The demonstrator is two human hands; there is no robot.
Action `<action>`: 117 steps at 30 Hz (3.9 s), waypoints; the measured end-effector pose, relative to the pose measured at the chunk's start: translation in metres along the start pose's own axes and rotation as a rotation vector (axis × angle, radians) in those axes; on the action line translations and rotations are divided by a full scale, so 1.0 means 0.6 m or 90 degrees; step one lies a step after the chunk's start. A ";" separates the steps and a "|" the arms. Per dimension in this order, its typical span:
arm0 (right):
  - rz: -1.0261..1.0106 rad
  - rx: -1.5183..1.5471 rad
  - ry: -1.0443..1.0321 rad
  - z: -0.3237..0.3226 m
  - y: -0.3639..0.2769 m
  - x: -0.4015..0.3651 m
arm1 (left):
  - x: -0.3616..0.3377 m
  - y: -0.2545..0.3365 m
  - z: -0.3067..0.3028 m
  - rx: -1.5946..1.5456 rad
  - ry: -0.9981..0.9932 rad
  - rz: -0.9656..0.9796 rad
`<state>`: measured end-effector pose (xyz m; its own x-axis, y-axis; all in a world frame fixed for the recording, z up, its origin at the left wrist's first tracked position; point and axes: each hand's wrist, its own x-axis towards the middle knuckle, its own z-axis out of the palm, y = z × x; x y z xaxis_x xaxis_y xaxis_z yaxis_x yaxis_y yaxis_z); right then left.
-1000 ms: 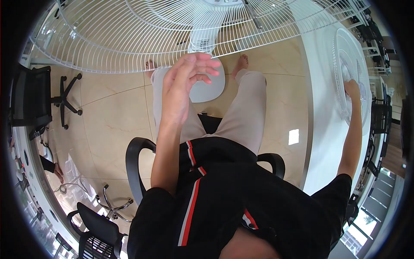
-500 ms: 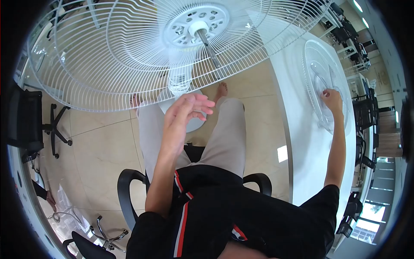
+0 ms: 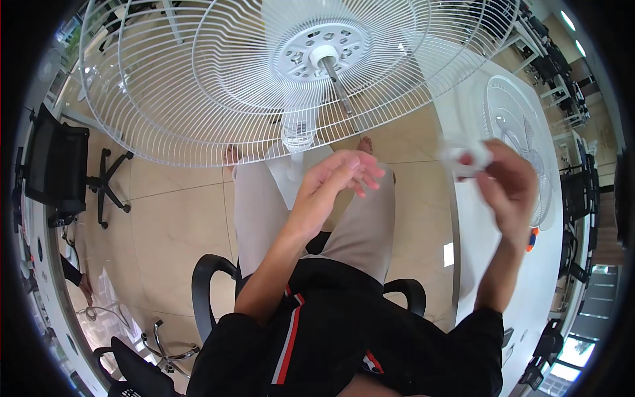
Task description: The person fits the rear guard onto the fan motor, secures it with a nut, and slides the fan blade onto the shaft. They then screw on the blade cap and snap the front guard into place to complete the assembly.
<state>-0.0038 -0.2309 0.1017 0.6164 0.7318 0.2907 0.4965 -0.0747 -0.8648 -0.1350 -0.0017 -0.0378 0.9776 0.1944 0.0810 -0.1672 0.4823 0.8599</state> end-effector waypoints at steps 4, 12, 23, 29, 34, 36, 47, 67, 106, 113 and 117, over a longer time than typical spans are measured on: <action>0.001 0.109 -0.139 0.093 0.016 0.067 | -0.015 0.036 0.002 -0.028 -0.007 0.101; -0.026 0.126 -0.157 0.133 0.012 0.138 | -0.040 0.082 -0.019 0.109 0.128 0.182; -0.228 0.037 -0.007 0.141 0.076 0.151 | 0.015 0.079 -0.007 0.241 0.265 0.237; -0.307 -0.075 0.070 0.162 0.075 0.167 | 0.036 0.091 -0.016 0.290 0.278 0.254; -0.350 -0.261 0.041 0.156 0.065 0.188 | 0.055 0.089 -0.016 0.214 0.284 0.270; -0.391 -0.294 0.066 0.160 0.076 0.192 | 0.059 0.086 -0.020 0.200 0.295 0.259; -0.444 -0.374 0.186 0.168 0.092 0.209 | 0.073 0.073 -0.009 0.115 0.307 0.190; -0.465 -0.330 0.213 0.177 0.111 0.212 | 0.091 0.076 -0.002 0.012 0.273 0.147; -0.484 -0.336 0.230 0.185 0.129 0.210 | 0.074 0.108 0.000 -0.019 0.347 0.158; -0.454 -0.309 0.202 0.187 0.144 0.203 | 0.058 0.112 0.024 0.078 0.329 0.245; -0.470 -0.329 0.181 0.185 0.147 0.199 | 0.061 0.117 0.037 0.210 0.302 0.250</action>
<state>0.0458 -0.0746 0.0147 0.1299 0.5265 0.8402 0.9882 0.0010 -0.1535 -0.1083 0.0205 0.0364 0.6785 0.6895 0.2535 -0.3760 0.0294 0.9262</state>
